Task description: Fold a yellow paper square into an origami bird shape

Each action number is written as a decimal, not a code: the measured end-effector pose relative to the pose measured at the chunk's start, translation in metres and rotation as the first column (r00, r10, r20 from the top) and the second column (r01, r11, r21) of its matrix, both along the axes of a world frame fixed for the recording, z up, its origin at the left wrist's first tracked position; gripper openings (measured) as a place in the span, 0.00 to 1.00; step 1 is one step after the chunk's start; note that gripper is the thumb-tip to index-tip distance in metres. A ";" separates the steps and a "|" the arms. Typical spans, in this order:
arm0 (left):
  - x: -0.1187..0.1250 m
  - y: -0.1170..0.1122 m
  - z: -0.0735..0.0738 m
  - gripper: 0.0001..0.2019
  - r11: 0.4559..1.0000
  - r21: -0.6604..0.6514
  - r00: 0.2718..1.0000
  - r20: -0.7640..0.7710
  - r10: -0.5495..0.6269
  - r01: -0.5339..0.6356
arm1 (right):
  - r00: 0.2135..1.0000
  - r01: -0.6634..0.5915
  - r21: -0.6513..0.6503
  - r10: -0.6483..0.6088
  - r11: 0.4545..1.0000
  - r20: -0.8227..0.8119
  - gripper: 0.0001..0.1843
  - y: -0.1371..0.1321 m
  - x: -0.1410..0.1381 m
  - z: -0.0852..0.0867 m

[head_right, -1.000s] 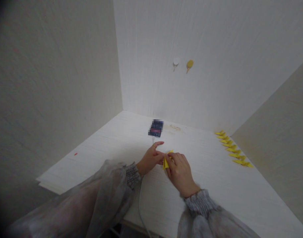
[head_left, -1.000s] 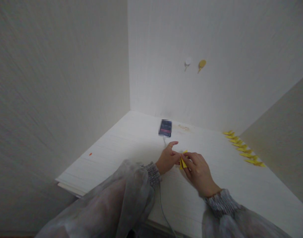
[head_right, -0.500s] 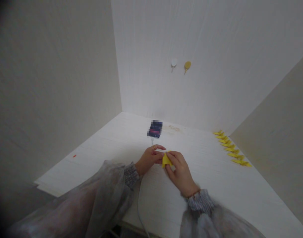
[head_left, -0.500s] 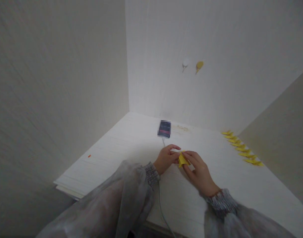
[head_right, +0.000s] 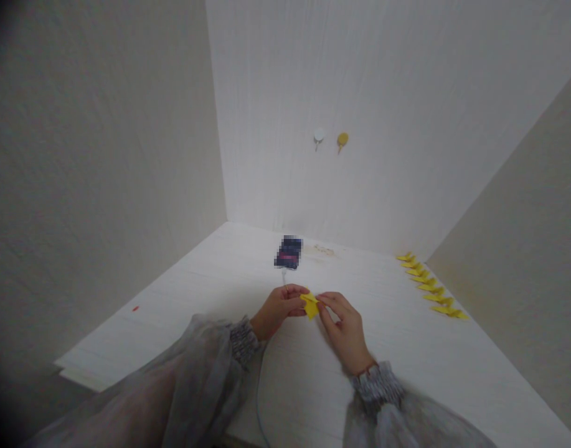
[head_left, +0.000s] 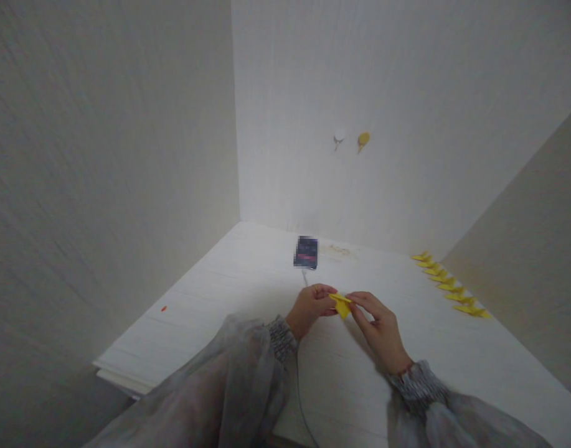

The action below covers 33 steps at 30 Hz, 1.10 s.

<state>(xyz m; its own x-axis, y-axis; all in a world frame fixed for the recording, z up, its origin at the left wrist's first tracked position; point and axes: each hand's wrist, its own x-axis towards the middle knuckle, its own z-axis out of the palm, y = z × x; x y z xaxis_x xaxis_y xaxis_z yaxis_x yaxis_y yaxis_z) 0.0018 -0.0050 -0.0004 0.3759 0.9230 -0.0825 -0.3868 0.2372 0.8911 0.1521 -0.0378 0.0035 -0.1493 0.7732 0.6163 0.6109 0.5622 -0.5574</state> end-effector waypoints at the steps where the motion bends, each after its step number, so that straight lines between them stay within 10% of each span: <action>1: 0.000 0.001 -0.002 0.17 1.000 0.008 1.000 -0.029 -0.007 0.007 | 1.000 -0.014 -0.001 0.014 1.000 -0.001 0.10 0.000 0.000 0.000; 7: 0.003 0.008 -0.015 0.18 0.995 0.091 0.994 -0.103 -0.024 0.034 | 0.999 0.000 0.044 -0.002 0.999 0.052 0.10 -0.002 -0.006 -0.003; 16: 0.004 0.009 -0.029 0.14 0.936 0.351 0.902 -0.403 0.153 -0.001 | 0.962 0.209 -0.242 -0.155 0.947 0.225 0.15 -0.002 -0.007 -0.005; 24: 0.007 0.008 -0.027 0.13 0.963 0.267 0.939 -0.323 0.117 -0.029 | 0.909 0.285 -0.161 -0.213 0.945 0.359 0.19 -0.007 -0.012 -0.001; 33: 0.001 0.000 -0.001 0.15 0.995 0.102 0.997 -0.082 0.014 -0.005 | 0.990 0.008 -0.254 -0.044 0.967 -0.135 0.15 -0.009 -0.006 0.005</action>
<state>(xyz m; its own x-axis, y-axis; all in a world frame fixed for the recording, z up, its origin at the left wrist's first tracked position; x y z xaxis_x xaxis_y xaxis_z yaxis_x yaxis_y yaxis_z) 0.0026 -0.0053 -0.0010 0.3628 0.9317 -0.0186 -0.3125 0.1404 0.9395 0.1464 -0.0464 0.0083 -0.0540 0.9084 0.4145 0.5301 0.3779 -0.7591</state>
